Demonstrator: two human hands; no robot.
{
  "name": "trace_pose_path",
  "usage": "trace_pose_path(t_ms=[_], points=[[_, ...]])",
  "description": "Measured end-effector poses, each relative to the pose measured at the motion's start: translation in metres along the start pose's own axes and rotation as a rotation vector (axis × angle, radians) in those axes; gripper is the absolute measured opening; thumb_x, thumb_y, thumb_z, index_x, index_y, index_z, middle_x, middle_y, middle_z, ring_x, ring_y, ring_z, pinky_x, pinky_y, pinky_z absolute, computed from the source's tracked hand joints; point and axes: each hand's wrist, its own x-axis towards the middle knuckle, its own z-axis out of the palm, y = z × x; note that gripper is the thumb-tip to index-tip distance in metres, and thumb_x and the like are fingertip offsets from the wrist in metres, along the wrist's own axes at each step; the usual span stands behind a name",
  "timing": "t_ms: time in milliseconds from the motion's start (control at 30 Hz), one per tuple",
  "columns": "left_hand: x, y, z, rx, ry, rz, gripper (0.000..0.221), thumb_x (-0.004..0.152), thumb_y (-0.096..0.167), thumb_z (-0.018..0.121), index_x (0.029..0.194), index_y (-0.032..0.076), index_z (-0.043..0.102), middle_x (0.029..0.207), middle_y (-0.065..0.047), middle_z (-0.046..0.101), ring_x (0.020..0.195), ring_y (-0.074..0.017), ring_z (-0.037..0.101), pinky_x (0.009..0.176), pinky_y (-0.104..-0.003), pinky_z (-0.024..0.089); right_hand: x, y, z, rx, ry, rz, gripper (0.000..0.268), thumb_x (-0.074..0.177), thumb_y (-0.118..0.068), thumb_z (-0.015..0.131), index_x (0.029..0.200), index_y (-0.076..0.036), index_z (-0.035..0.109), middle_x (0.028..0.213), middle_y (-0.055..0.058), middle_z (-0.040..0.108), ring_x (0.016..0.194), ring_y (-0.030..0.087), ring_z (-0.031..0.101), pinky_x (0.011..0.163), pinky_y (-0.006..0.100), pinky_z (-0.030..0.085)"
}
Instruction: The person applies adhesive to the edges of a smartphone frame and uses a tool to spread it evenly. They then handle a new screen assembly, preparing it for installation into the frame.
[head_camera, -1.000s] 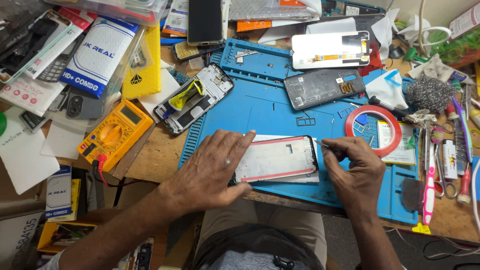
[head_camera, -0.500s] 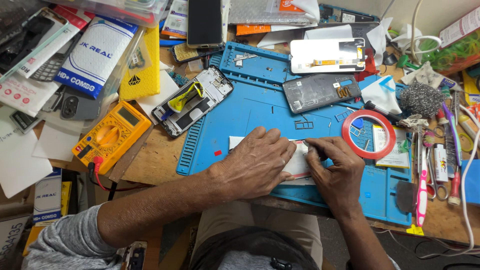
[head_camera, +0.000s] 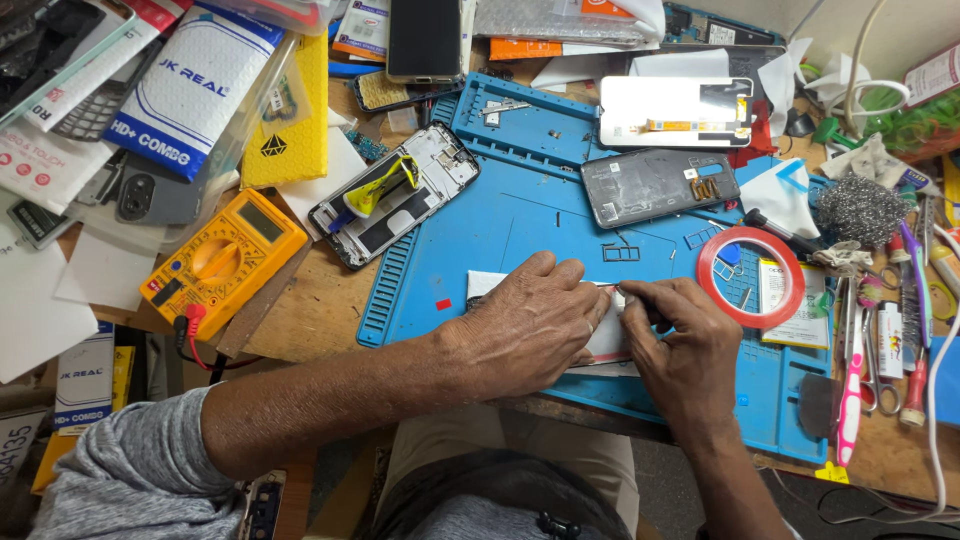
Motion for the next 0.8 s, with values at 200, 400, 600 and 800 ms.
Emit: trace_pose_path(t_ms=[200, 400, 600, 800], points=[[0.004, 0.0, 0.002, -0.094, -0.026, -0.043, 0.055, 0.091, 0.043, 0.066, 0.115, -0.007, 0.066, 0.092, -0.013, 0.067, 0.086, -0.0226, 0.055, 0.08, -0.043, 0.041, 0.013, -0.008, -0.011, -0.099, -0.167, 0.093, 0.017, 0.092, -0.008, 0.068, 0.105, -0.003, 0.078, 0.084, 0.015, 0.077, 0.06, 0.018, 0.072, 0.054, 0.032, 0.056], [0.007, -0.001, -0.005, -0.128, -0.073, -0.074, 0.055, 0.087, 0.045, 0.07, 0.112, -0.003, 0.067, 0.091, -0.012, 0.07, 0.091, -0.0236, 0.059, 0.085, -0.045, 0.042, 0.014, -0.011, -0.011, -0.144, -0.197, 0.014, 0.019, 0.093, -0.007, 0.067, 0.108, -0.002, 0.076, 0.087, 0.019, 0.076, 0.064, 0.024, 0.074, 0.059, 0.037, 0.057], [0.009, -0.003, -0.015, -0.111, -0.158, -0.083, 0.058, 0.088, 0.047, 0.07, 0.117, -0.002, 0.064, 0.081, -0.013, 0.071, 0.089, -0.0256, 0.063, 0.085, -0.045, 0.042, 0.016, -0.011, -0.012, -0.341, -0.272, -0.064, 0.021, 0.09, -0.006, 0.066, 0.109, -0.003, 0.073, 0.088, 0.018, 0.074, 0.071, 0.032, 0.072, 0.064, 0.044, 0.056], [0.007, -0.001, -0.015, -0.102, -0.193, -0.089, 0.064, 0.092, 0.047, 0.066, 0.131, -0.004, 0.058, 0.067, -0.016, 0.07, 0.078, -0.0271, 0.066, 0.084, -0.047, 0.041, 0.017, -0.013, -0.014, -0.338, -0.297, -0.097, 0.022, 0.089, -0.006, 0.066, 0.11, -0.004, 0.073, 0.09, 0.017, 0.073, 0.076, 0.033, 0.072, 0.068, 0.044, 0.056]])
